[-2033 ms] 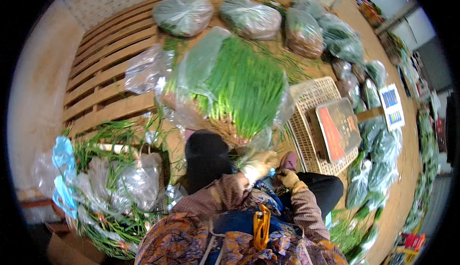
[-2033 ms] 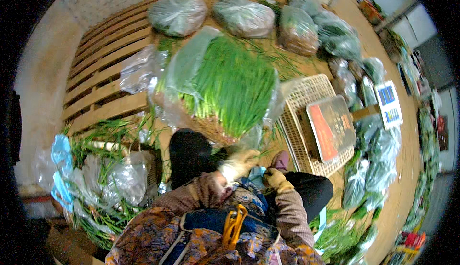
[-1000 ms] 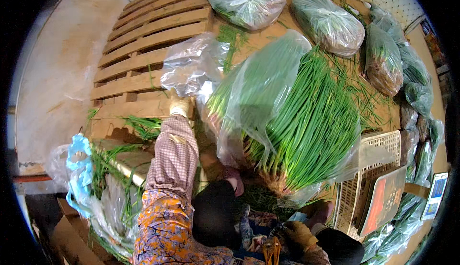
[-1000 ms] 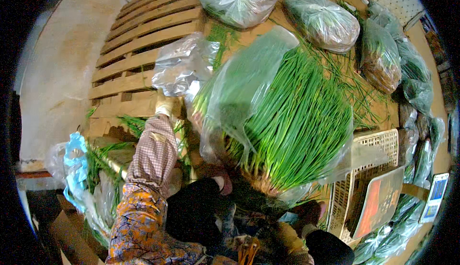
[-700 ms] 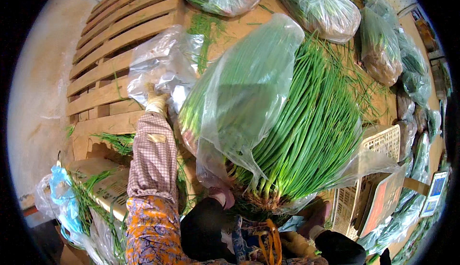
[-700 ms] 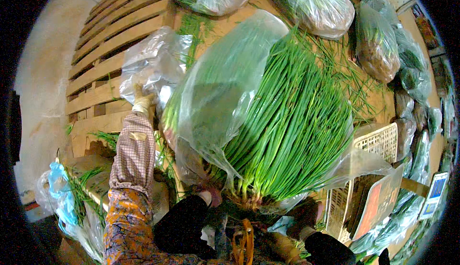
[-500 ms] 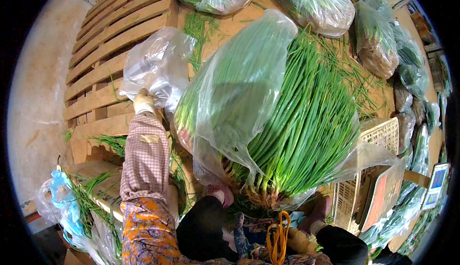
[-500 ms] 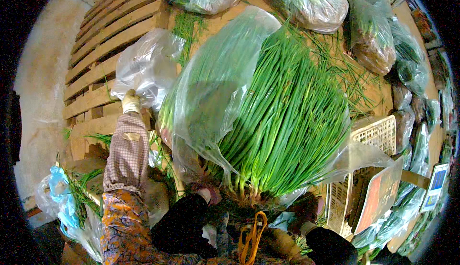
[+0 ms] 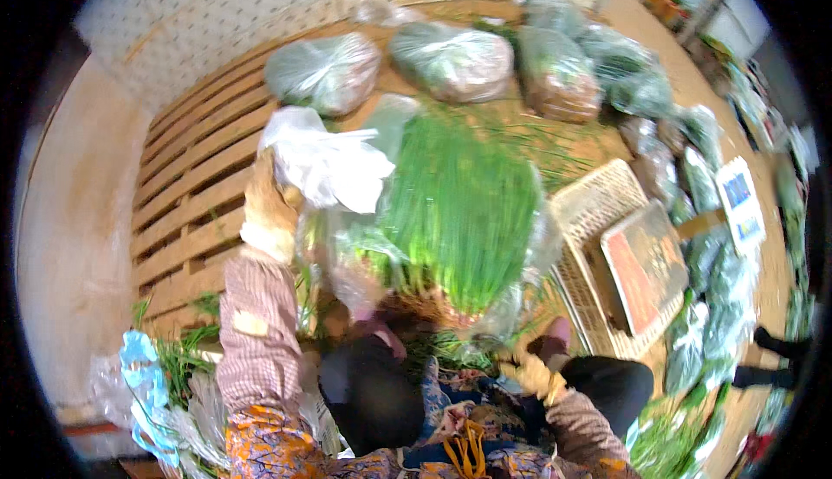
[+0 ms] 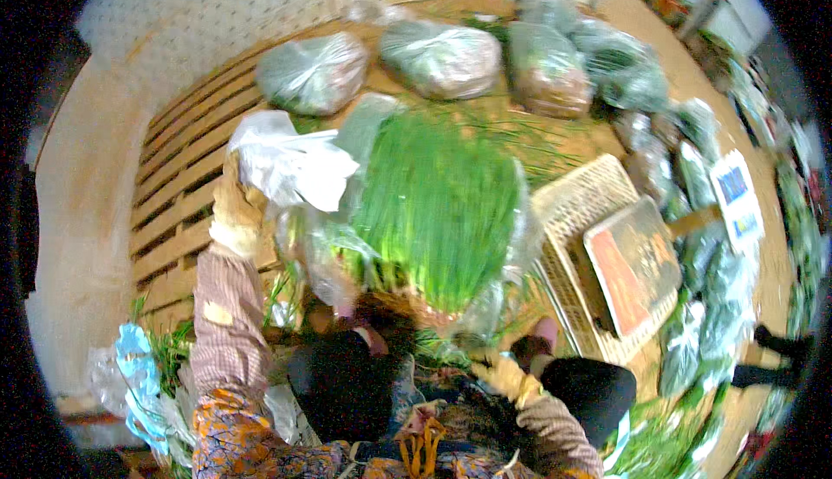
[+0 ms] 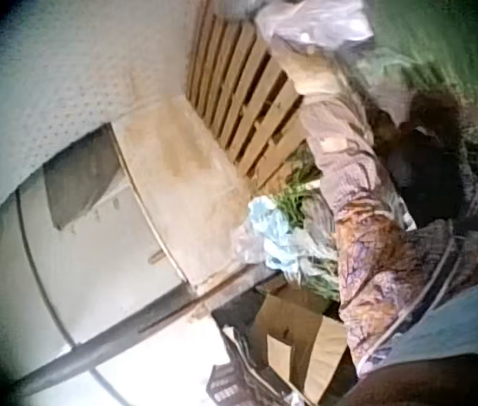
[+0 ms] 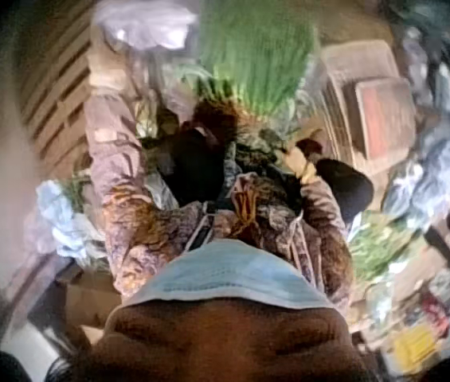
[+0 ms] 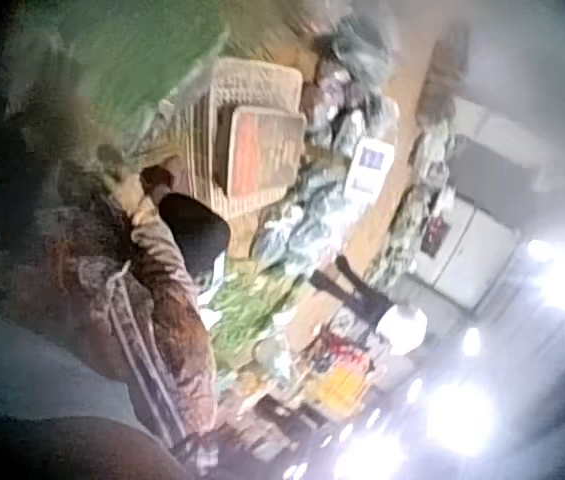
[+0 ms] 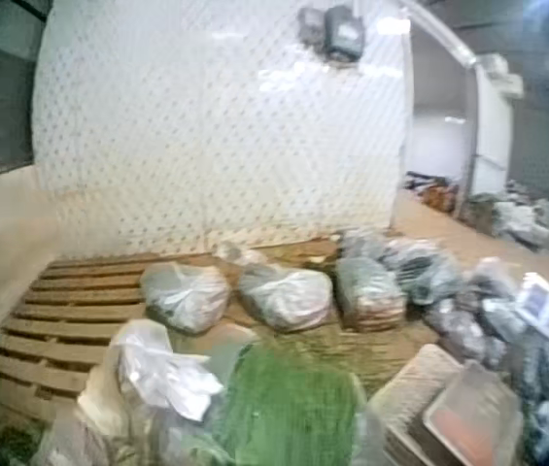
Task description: The person packages green onions by removing them from large bags, bundling them, and placing them into smaller plastic sleeves while weighing them on a scale.
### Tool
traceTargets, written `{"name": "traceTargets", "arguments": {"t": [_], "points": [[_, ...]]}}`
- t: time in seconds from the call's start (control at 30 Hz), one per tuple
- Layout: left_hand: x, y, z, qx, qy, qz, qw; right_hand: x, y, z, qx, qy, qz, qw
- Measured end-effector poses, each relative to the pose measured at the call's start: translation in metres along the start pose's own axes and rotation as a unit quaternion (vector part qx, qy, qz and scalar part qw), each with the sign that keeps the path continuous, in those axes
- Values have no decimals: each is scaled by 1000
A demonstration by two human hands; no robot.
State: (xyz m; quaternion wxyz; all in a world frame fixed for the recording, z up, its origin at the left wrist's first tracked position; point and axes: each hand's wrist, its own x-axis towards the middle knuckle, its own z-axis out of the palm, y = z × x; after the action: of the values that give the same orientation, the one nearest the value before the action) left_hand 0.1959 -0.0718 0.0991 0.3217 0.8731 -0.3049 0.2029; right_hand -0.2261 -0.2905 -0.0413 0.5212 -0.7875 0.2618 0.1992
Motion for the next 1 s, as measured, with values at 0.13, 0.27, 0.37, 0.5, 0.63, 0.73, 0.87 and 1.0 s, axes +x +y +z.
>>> {"name": "traceTargets", "arguments": {"t": [0.13, 0.27, 0.37, 0.5, 0.63, 0.73, 0.87, 1.0], "points": [[-62, 125, 11, -319, -191, -112, 921, -1, -37, -27, 387, 50, -146, 909], [-156, 198, 52, -472, -484, -383, 629, -9, -61, -46, 518, 82, -235, 818], [-244, 211, 71, -402, -547, -250, 691, -45, -54, -55, 376, 145, -100, 910], [-279, 234, 49, -538, -496, -416, 539, -57, -5, -12, 381, 277, -45, 881], [-279, 208, 56, -528, -487, -453, 529, -57, 30, -11, 372, 352, -125, 850], [-282, 200, 51, -571, -399, -403, 594, -82, 39, -65, 545, 454, -206, 673], [-276, 157, 71, -475, -436, -363, 673, -172, 52, -118, 372, 604, -194, 678], [-283, 91, 118, -344, -478, -129, 798, -249, 79, -106, 380, 540, -50, 750]]}}
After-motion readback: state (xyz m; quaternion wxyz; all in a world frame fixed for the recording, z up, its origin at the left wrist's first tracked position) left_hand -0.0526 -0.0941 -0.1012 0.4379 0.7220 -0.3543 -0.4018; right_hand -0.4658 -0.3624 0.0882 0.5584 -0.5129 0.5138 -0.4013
